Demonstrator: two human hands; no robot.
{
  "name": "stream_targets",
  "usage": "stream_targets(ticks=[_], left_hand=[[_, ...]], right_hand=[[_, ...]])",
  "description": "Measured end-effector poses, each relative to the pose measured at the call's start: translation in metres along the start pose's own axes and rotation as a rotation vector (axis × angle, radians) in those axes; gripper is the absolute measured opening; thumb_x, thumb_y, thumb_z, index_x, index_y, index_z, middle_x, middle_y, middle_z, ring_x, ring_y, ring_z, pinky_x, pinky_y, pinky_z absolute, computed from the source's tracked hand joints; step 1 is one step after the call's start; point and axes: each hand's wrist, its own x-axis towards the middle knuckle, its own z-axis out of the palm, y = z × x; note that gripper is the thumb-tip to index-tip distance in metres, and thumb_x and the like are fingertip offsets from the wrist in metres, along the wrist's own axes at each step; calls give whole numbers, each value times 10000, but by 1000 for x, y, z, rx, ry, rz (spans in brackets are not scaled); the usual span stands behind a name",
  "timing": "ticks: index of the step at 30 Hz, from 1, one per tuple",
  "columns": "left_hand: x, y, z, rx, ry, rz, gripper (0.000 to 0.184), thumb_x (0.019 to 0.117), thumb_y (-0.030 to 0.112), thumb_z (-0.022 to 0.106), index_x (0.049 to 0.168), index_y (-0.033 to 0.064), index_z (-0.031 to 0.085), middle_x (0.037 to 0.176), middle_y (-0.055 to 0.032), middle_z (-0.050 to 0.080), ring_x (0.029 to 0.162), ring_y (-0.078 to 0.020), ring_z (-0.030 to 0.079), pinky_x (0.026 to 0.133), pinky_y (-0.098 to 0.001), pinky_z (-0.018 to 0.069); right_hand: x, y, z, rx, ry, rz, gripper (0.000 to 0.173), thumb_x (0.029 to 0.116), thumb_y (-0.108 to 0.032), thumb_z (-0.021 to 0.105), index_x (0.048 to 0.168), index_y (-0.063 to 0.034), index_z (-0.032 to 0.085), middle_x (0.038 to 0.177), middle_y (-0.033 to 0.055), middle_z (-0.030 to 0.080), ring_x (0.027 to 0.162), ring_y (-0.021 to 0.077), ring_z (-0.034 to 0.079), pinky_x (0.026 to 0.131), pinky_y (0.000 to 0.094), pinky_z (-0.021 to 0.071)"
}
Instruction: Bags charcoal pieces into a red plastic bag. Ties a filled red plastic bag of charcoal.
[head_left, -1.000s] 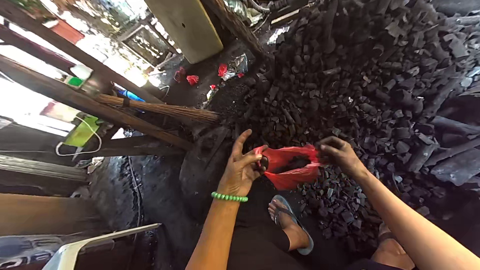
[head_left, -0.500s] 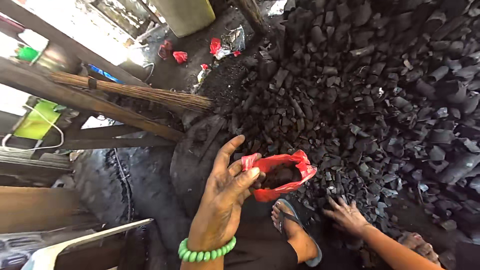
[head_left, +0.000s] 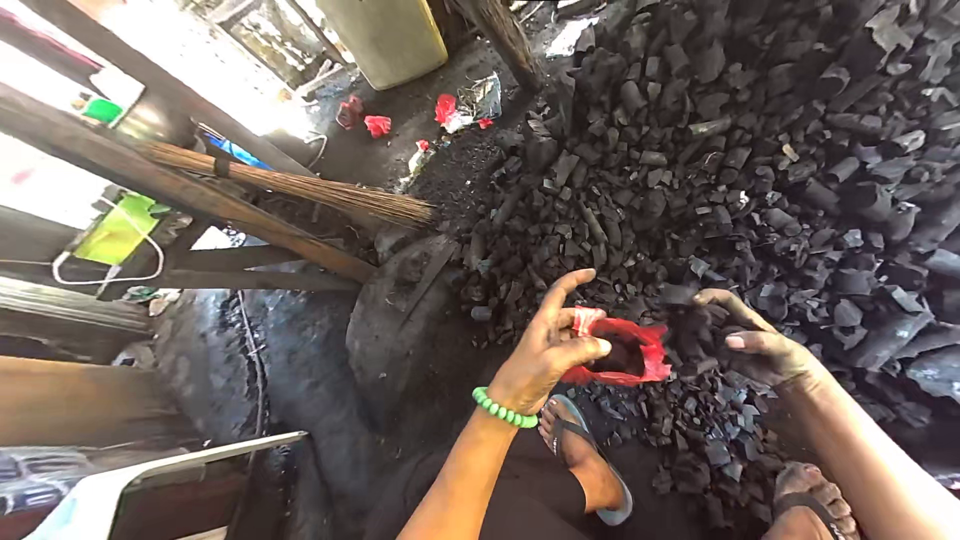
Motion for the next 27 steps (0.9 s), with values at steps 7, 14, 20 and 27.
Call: stream_targets(ticks=[7,14,20,27], left_hand=[[9,8,20,-58,-259,72,823,829,55,605,1579,173,286,1096,-55,663,793,-80,649,701,-241,554],[-5,10,30,-152,-80,54,650,928,53,540,1537,200,366,1060,-41,678,761,-51,645,651,-195,539],[-16,15,18,-148,190,2,569,992,56,511,1515,251,402,1063,-72,685,693,-71,634,594,-189,517],[-16,14,5,-117,185,29,633,926,64,558,1516,240,410,1067,-79,677,811,-102,674,687,-230,569]], right_hand=[[56,-21,107,-1145,-195,301,180,880,-26,738,1046,38,713,1050,221,691,1014,354,659,909,547,509],[41,-11,118,-1247,-181,288,379,949,59,602,1312,-24,670,1363,272,575,1281,465,537,1022,631,454],[-20,22,12,-1075,525,422,253,1026,-172,617,1183,21,655,985,214,704,843,354,699,735,551,583],[-65,141,15,-1384,459,1161,1090,813,-514,827,1654,-296,168,1643,325,167,1413,581,340,1005,705,435]])
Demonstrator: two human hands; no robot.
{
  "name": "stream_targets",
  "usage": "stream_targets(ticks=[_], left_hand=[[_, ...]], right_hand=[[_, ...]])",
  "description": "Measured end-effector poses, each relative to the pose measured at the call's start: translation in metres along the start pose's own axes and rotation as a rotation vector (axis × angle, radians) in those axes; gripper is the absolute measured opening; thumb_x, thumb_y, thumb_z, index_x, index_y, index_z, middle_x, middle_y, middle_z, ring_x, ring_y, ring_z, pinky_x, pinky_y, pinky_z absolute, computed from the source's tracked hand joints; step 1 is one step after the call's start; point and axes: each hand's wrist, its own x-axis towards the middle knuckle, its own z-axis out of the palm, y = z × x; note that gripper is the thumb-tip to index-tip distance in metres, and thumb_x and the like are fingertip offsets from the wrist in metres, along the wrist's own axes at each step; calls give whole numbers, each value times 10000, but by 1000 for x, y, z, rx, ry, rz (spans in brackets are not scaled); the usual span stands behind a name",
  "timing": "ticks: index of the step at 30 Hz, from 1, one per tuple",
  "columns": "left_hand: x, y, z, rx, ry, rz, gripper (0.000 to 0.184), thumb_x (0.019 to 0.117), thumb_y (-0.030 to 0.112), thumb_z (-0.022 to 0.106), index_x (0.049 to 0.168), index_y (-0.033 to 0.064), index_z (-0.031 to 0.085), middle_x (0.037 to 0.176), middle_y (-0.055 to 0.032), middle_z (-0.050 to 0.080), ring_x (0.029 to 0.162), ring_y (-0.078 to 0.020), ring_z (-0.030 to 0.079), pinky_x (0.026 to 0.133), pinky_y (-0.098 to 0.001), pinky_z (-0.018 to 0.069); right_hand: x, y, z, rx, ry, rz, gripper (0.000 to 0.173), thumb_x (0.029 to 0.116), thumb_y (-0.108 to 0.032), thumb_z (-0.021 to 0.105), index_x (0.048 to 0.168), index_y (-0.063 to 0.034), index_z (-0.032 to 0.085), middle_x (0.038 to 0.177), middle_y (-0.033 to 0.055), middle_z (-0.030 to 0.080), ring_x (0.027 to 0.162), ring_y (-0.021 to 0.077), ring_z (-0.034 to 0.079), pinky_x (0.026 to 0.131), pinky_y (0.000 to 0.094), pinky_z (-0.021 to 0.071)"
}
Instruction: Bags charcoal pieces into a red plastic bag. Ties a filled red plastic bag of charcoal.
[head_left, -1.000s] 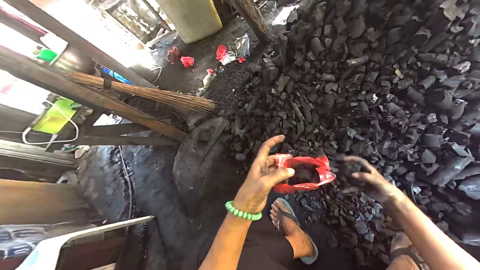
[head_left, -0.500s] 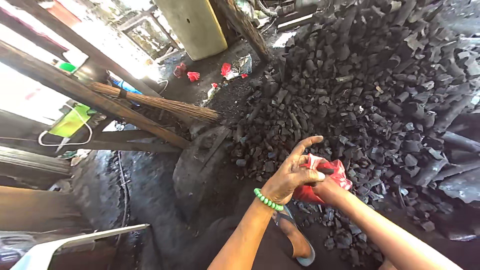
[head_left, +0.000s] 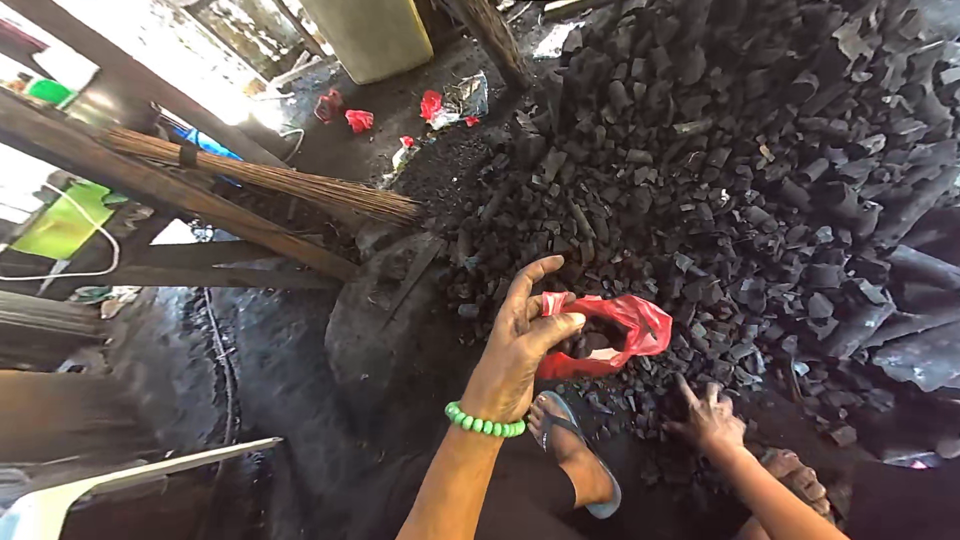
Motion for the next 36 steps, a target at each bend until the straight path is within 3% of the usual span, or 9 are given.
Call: stream_targets(ticks=[8,14,18,21,24,28,32,34,36], left_hand=[[7,1,-10,53,102,41,623,921,48,576,1503,206,421,1072,-71,664,810,-91,667,679,-213,564],[7,-5,-12,97,143,-11,570,966,45,540,1494,219,418,1036,-68,670,753,-85,647,670,-208,540],[11,-8,0,63,63,-70,566,958,11,545,1494,138,411,1040,-109,652,807,-142,653,728,-278,562],[10,-12,11,76,-67,-81,602,938,10,562,1508,111,397,1027,-97,642,787,-118,634,701,-259,541],[10,-13,21,60,-169,-89,616,941,5,575,1516,115,383,1009,-87,642,768,-99,618,679,-234,519],[10,-13,23,43,-250,-64,561,953,41,555,1487,149,427,1035,-72,668,745,-70,624,631,-201,514],[17,-21,14,378,-178,2,469,992,112,595,1448,109,486,916,-113,668,624,-119,553,558,-267,458],[23,-28,12,794,-155,-15,542,934,157,721,1437,92,528,993,-223,678,784,-333,647,696,-503,539],[26,-29,23,1192,-224,-225,703,892,199,781,1517,139,467,1375,-277,545,1166,-449,601,976,-634,474]], right_hand=[[26,3,-36,-289,-174,-231,642,964,-166,666,1559,-223,432,1535,347,366,1250,543,542,980,637,488],[45,23,-49,60,-174,-336,633,935,-236,747,1512,-146,502,1432,253,565,1316,450,545,1087,637,416],[16,16,-92,806,-67,-502,459,970,-24,636,1411,-27,509,1011,133,671,716,180,632,627,349,546],[-24,-13,-133,1143,-121,-682,451,894,-51,598,1336,-100,522,897,27,687,576,74,593,507,233,512],[-57,-50,-153,886,-187,-870,487,840,-95,686,1316,-104,583,1029,60,702,693,130,662,595,296,576],[-69,-84,-150,154,57,-971,464,942,-88,693,1400,-133,628,1335,199,635,1175,364,640,1009,573,486],[-79,-53,-168,-97,153,-894,400,1041,-418,567,1304,-143,693,1277,167,684,1153,378,663,1003,620,479],[-86,-27,-179,-345,141,-820,588,1020,-568,522,1216,-45,705,1143,212,719,1153,414,652,1071,613,419],[-92,-3,-178,-478,267,-941,448,976,-424,678,1074,12,718,982,212,732,1036,413,690,1035,573,463]])
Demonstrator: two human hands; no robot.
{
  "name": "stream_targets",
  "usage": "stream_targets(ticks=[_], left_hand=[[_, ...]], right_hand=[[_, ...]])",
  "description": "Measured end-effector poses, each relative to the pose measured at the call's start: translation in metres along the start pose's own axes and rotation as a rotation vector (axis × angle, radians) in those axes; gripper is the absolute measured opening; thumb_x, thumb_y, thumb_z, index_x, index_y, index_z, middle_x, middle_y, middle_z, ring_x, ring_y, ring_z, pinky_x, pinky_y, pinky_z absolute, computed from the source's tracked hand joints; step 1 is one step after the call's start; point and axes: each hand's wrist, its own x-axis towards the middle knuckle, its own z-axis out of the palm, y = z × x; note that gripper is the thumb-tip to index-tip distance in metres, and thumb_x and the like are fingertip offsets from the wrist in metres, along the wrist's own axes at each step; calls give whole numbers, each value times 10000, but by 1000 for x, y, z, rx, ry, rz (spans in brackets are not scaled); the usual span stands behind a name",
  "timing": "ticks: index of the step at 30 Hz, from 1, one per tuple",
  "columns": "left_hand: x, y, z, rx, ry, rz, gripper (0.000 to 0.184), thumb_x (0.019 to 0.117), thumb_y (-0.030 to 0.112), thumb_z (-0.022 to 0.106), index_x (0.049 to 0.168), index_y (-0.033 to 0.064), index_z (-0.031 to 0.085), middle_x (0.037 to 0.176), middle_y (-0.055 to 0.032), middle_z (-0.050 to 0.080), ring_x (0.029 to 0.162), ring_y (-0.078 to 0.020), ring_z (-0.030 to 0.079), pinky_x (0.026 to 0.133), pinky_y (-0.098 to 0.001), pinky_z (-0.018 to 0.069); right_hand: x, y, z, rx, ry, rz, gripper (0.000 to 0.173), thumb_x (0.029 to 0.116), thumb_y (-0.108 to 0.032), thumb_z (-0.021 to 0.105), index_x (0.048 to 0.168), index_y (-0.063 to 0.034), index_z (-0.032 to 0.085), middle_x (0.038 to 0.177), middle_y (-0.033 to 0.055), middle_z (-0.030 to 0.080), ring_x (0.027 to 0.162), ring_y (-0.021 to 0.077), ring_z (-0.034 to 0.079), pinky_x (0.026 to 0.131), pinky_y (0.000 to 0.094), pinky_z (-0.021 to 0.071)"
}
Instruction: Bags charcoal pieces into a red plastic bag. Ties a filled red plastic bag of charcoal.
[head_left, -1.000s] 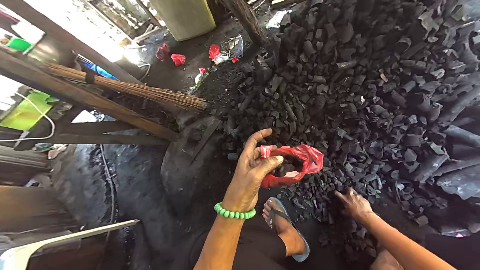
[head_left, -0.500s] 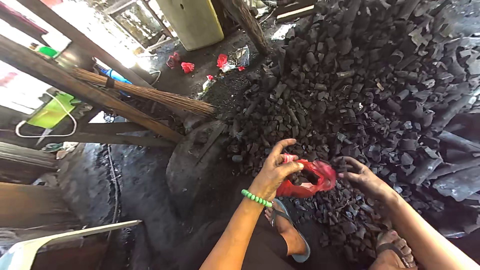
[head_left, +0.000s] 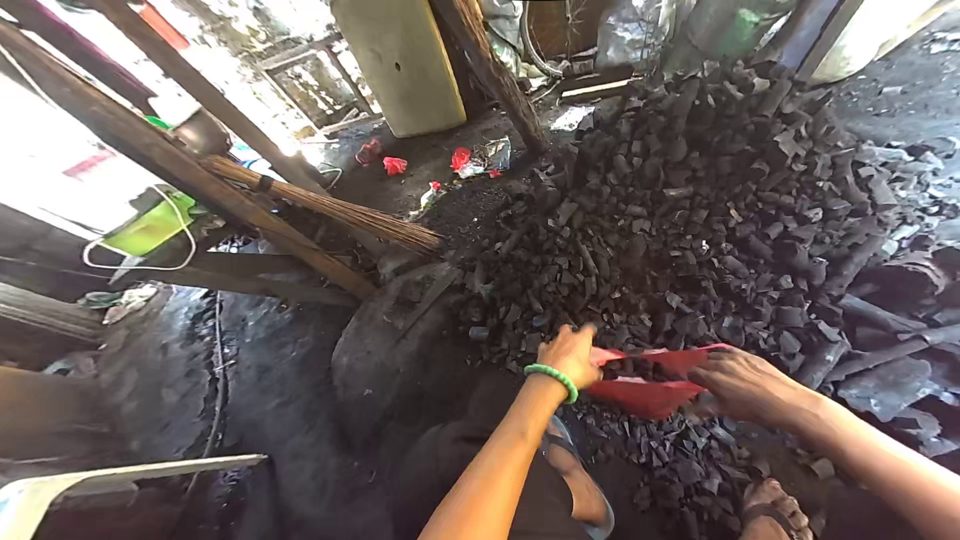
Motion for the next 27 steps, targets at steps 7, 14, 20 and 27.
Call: stream_targets(ticks=[7,14,20,27], left_hand=[[-5,31,-5,380,-272,-156,287,1025,155,559,1191,-53,667,1304,-250,631,1252,-410,586,999,-618,455],[-14,38,8,-1129,-263,267,242,1072,72,438,849,119,519,547,91,448,421,30,400,407,-122,357],[-27,45,14,-1128,-384,410,154,1083,179,452,1065,77,565,628,63,445,473,-1,396,466,-146,383],[-28,59,19,-952,140,606,139,940,-53,627,1072,-32,666,890,-61,671,763,-46,609,737,-218,519]], right_hand=[[-23,-31,-24,-210,404,-361,101,831,-2,740,878,-83,702,716,67,671,749,284,707,856,540,561],[-2,-79,-104,300,650,-254,227,845,-87,754,1067,-68,711,779,70,696,676,249,685,621,503,563],[-1,-9,-133,147,622,247,491,770,-343,888,1108,-34,710,992,205,683,879,433,671,706,662,500],[-5,-17,-47,1409,584,-110,787,747,-778,698,1226,-154,708,1037,-5,776,825,74,723,684,250,599]])
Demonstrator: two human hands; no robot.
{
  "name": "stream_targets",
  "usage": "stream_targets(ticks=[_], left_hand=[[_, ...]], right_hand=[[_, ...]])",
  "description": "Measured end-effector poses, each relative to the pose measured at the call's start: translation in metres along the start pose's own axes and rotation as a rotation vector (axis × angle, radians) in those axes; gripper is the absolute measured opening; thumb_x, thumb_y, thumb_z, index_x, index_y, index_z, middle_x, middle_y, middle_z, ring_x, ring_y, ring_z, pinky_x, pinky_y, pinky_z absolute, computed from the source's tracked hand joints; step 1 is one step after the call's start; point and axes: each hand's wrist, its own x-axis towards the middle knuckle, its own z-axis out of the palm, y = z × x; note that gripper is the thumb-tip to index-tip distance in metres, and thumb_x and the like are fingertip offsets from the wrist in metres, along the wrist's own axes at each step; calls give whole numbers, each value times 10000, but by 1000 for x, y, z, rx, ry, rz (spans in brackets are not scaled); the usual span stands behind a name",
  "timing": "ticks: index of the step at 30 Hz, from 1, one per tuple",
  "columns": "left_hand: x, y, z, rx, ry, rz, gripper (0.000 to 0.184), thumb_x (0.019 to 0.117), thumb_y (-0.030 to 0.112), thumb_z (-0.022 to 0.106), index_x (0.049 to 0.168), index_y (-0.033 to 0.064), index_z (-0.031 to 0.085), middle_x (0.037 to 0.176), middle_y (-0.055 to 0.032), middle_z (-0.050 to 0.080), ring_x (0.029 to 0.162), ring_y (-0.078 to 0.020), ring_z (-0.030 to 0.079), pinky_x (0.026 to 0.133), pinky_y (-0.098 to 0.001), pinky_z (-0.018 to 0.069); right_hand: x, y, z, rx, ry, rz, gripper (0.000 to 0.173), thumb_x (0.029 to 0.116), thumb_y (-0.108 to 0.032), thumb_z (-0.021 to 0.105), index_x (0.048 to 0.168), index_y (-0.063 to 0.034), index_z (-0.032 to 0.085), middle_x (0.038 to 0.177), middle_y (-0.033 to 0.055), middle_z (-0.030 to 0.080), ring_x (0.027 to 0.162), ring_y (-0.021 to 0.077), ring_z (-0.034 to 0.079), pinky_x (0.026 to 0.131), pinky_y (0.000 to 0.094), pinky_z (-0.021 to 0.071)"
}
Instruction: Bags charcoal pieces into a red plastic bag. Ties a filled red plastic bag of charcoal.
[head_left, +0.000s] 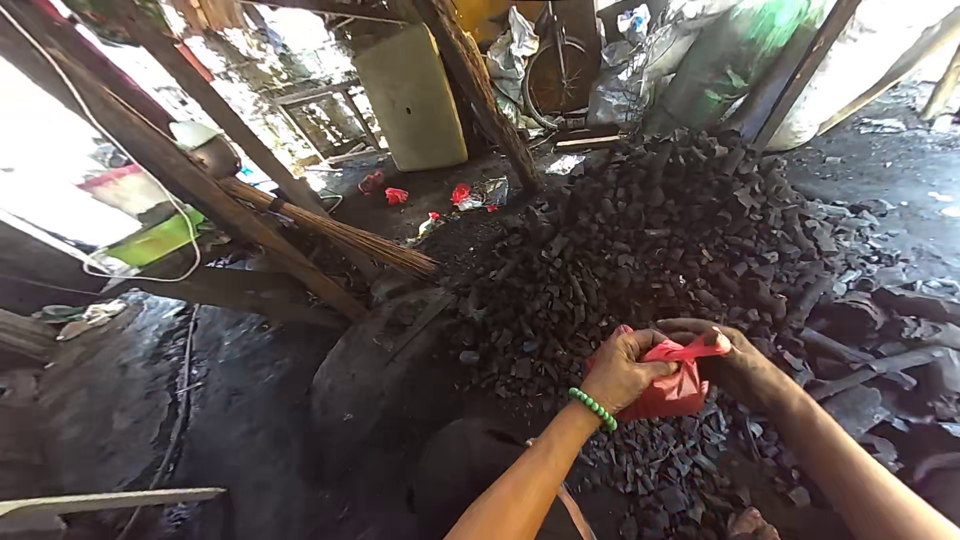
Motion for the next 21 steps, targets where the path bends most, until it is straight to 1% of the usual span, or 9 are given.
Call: stream_targets(ticks=[1,3,5,7,10,13,15,18,21], left_hand=[[1,-3,0,105,19,30,133,947,-23,646,1075,-29,683,902,-84,686,780,-82,621,755,-267,521],[1,-10,2,366,78,172,164,947,29,668,1098,-14,719,934,-138,724,833,-203,681,790,-412,547],[1,-18,6,644,189,436,220,917,43,689,1131,9,727,894,-154,742,772,-285,727,688,-487,585],[5,-31,10,899,324,745,230,914,75,681,1131,17,730,781,-113,709,628,-248,699,542,-398,580],[8,-36,7,1051,374,937,96,878,34,690,918,40,777,772,-106,685,607,-222,670,526,-325,566],[-4,-17,8,836,188,546,133,947,69,645,907,-2,751,849,-128,690,750,-249,700,657,-403,592],[-12,10,8,375,-10,59,196,1015,83,569,937,-37,704,916,-104,637,847,-182,602,787,-358,496],[-12,19,14,-374,19,-397,274,1053,75,450,808,81,571,685,24,564,624,-43,562,625,-200,501],[-9,12,23,-846,203,-444,312,1046,82,417,753,137,510,585,35,458,483,-47,465,495,-160,443]], right_hand=[[-2,7,5,64,12,-14,757,782,-785,652,1189,-152,727,962,-1,770,763,75,711,652,248,595],[-2,13,16,100,87,-33,613,985,-682,449,1072,-138,719,786,-19,728,598,41,650,546,206,554],[1,8,28,74,201,32,562,1085,-515,251,939,-161,662,652,-54,652,486,2,558,444,160,471],[4,0,38,71,298,122,577,1109,-457,234,822,-167,641,609,-48,611,483,13,532,442,176,444],[-1,-9,41,219,270,116,328,1056,-198,406,964,-111,709,774,10,716,607,39,646,535,196,545],[-4,-13,36,223,202,3,270,839,-138,520,1049,-148,689,757,-17,671,602,32,624,545,196,541],[-5,-11,37,22,229,-22,222,875,-140,527,1060,-145,649,740,-42,655,575,25,591,519,196,503],[-11,-1,51,-237,347,-131,169,967,-272,572,976,-144,681,743,-74,659,629,10,599,581,197,508],[-12,15,67,-325,521,-323,335,992,-451,545,940,-139,657,829,-85,585,682,-24,553,619,159,484]])
